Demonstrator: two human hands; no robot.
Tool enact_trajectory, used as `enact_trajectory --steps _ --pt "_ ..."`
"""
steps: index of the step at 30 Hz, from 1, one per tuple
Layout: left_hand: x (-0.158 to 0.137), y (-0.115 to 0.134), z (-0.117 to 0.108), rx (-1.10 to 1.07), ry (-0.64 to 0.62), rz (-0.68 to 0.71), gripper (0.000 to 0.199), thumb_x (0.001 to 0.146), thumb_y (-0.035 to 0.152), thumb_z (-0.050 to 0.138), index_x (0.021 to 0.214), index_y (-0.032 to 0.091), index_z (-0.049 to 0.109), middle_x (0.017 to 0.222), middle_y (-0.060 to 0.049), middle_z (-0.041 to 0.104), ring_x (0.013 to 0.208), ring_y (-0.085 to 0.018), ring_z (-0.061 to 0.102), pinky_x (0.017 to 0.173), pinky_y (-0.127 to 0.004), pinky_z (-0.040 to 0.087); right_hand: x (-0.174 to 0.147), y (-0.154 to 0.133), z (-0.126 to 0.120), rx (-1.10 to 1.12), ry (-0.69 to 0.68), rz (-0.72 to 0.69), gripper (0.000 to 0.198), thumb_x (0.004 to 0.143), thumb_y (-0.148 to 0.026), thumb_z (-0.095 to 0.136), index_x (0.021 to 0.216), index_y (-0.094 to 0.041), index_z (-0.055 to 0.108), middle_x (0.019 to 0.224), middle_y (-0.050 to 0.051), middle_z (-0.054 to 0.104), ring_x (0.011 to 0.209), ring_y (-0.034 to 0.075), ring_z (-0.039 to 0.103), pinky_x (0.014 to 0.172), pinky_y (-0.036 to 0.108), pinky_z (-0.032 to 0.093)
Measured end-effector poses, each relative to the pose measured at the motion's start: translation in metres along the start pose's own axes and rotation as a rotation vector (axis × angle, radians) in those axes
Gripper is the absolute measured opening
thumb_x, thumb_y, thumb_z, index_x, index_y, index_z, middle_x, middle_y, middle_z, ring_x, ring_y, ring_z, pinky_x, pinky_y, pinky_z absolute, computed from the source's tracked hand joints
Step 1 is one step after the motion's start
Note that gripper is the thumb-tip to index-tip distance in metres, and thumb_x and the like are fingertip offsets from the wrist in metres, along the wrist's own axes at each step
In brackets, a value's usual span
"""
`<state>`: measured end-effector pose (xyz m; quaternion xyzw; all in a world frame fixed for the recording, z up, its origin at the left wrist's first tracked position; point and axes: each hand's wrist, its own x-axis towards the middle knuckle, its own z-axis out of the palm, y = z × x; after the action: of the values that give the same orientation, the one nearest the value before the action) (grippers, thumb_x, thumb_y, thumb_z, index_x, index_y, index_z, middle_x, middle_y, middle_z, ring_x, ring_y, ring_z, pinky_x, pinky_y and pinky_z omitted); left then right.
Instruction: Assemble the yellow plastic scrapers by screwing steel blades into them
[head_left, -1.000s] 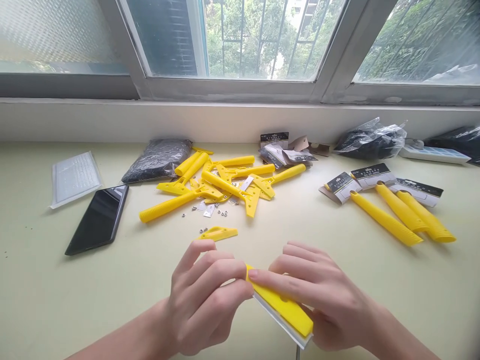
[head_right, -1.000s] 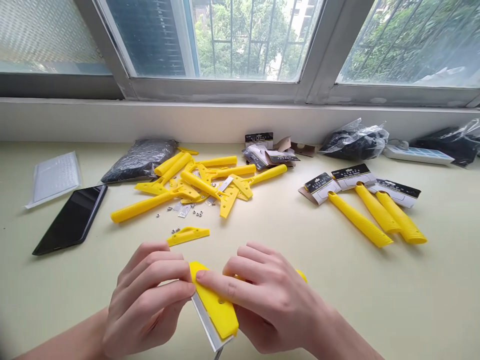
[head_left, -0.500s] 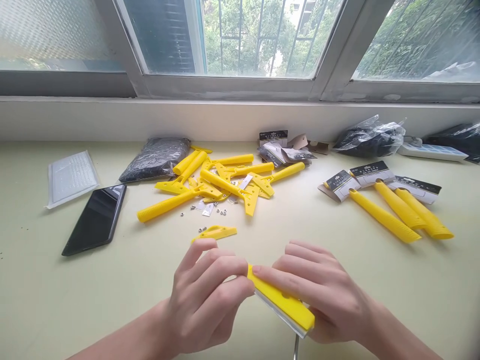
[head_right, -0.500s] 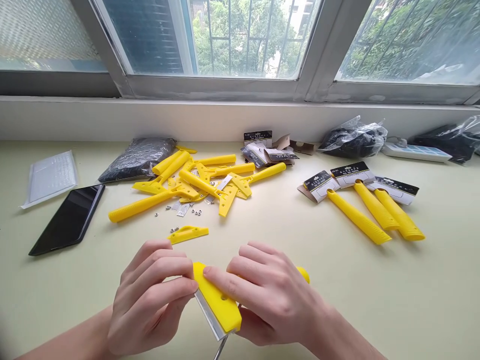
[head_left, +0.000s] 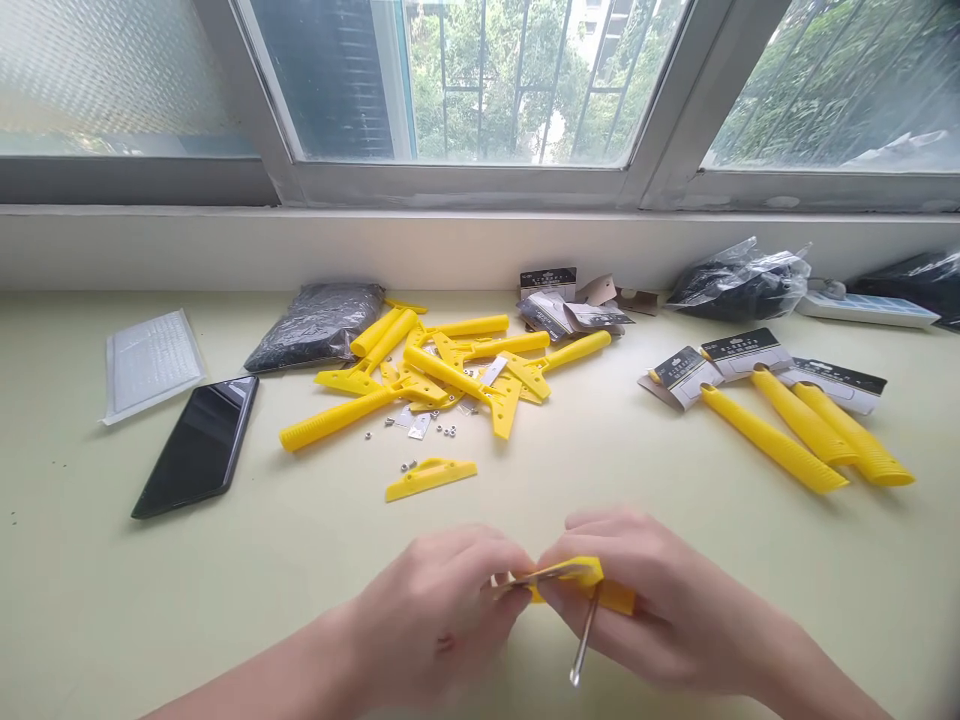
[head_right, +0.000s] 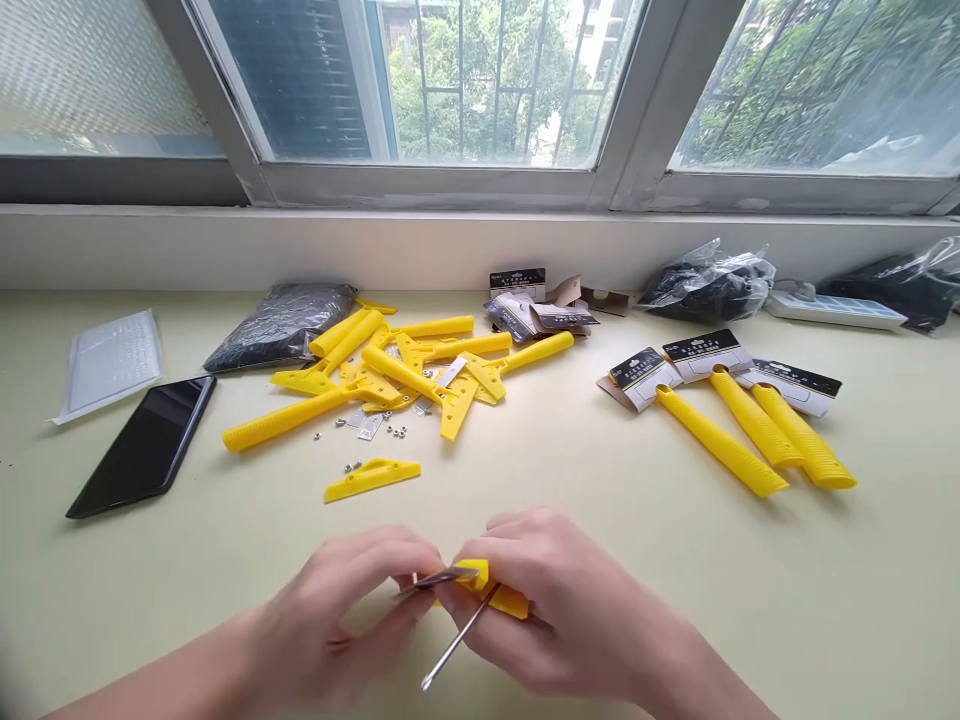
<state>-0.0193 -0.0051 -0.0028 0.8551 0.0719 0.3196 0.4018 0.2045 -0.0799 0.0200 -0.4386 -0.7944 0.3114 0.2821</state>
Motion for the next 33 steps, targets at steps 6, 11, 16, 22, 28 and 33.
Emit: enact_trajectory --steps 6,11,16,22,28,33 --pt "-0.002 0.007 0.006 -0.594 -0.218 -0.632 0.031 0.102 0.044 0.054 0.101 0.014 0.061 0.083 -0.010 0.070 0.067 -0.019 0.072 0.059 -0.026 0.058 0.009 0.001 -0.003 0.498 -0.229 0.282 0.021 0.099 -0.017 0.051 0.087 -0.017 0.068 0.064 -0.005 0.053 0.054 0.008 0.041 0.051 0.021 0.033" --pt "0.005 0.002 0.005 -0.808 -0.256 -0.743 0.043 0.097 0.059 0.058 0.106 0.018 0.055 0.096 -0.012 0.074 0.062 -0.011 0.070 0.059 -0.019 0.055 0.018 0.000 0.003 0.606 -0.258 0.389 0.026 0.100 -0.021 0.050 0.084 -0.014 0.070 0.072 0.000 0.066 0.058 0.009 0.046 0.053 0.021 0.034" --pt "0.011 -0.004 0.001 -0.850 -0.199 -0.769 0.051 0.092 0.063 0.064 0.110 0.016 0.059 0.083 -0.011 0.077 0.057 -0.011 0.068 0.059 -0.019 0.053 0.024 0.008 0.001 0.423 -0.073 0.411 0.022 0.094 -0.034 0.068 0.084 -0.016 0.072 0.073 -0.003 0.058 0.061 0.009 0.041 0.053 0.021 0.031" --pt "0.005 -0.003 -0.016 -0.860 -0.140 -0.871 0.056 0.086 0.062 0.071 0.112 0.014 0.064 0.076 -0.011 0.077 0.064 -0.015 0.070 0.063 -0.021 0.051 0.031 0.029 -0.030 -0.094 0.467 0.069 0.008 0.097 -0.028 0.070 0.095 -0.020 0.070 0.095 0.001 0.070 0.050 0.006 0.034 0.048 0.024 0.033" --pt "-0.004 -0.002 -0.039 -0.864 -0.170 -1.011 0.040 0.077 0.046 0.079 0.100 0.015 0.070 0.077 -0.007 0.076 0.059 -0.012 0.064 0.049 -0.016 0.039 0.072 0.033 0.001 -0.498 0.015 -0.273 0.023 0.106 -0.025 0.054 0.126 -0.021 0.065 0.129 0.007 0.071 0.091 0.016 0.074 0.071 0.025 0.055" --pt "-0.016 -0.007 -0.046 -0.782 -0.146 -1.120 0.049 0.076 0.048 0.079 0.110 0.016 0.065 0.076 -0.007 0.075 0.062 -0.017 0.067 0.042 -0.017 0.033 0.092 0.035 0.021 -0.755 -0.072 -0.324 0.028 0.109 -0.023 0.045 0.127 -0.012 0.062 0.120 0.012 0.073 0.070 0.015 0.072 0.054 0.026 0.053"
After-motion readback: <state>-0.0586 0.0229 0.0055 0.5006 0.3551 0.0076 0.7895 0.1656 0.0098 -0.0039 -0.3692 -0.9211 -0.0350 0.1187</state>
